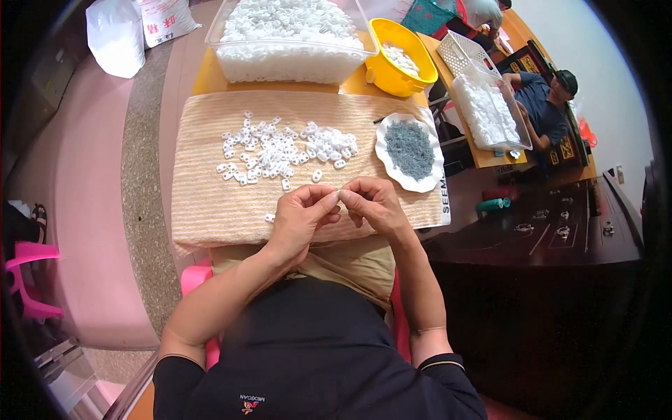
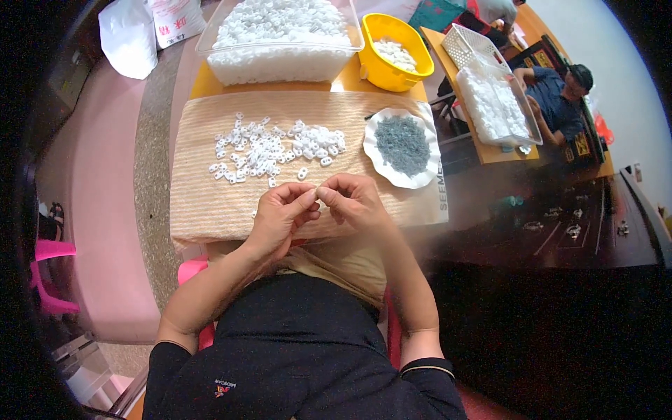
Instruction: Manually assembling small white plastic components by inserting tiny grey pieces into them.
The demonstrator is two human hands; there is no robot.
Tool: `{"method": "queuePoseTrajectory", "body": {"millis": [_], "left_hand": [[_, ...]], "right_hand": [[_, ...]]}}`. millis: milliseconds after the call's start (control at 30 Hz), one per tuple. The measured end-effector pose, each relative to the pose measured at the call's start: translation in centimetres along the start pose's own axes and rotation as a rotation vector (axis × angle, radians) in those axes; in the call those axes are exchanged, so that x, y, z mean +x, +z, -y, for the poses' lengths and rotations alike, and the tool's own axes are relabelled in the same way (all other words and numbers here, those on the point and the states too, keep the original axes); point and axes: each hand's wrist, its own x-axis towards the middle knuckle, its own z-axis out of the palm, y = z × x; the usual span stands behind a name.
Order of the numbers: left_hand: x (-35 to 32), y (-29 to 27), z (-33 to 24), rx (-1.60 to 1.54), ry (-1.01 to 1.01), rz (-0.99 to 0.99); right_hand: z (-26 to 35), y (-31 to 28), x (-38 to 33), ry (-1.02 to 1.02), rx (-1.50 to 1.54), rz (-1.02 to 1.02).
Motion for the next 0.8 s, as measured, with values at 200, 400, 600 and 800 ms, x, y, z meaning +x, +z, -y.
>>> {"method": "queuePoseTrajectory", "body": {"millis": [200, 400, 600, 800], "left_hand": [[0.0, -0.3, 0.1, -0.062, -0.062, -0.023], [-0.4, 0.2, -0.9, -0.105, -0.151, -0.013], [-0.3, 0.1, -1.1, -0.160, -0.195, 0.062], [-0.2, 0.0, -1.0, -0.174, -0.204, 0.120]], "right_hand": [[-0.5, 0.6, -0.2, -0.037, -0.067, -0.073], [-1.1, 0.5, -0.6, -0.137, -0.074, -0.101], [-0.9, 0.7, -0.8, -0.190, -0.055, -0.058], [-1.6, 0.1, -0.9, -0.259, -0.016, 0.009]]}}
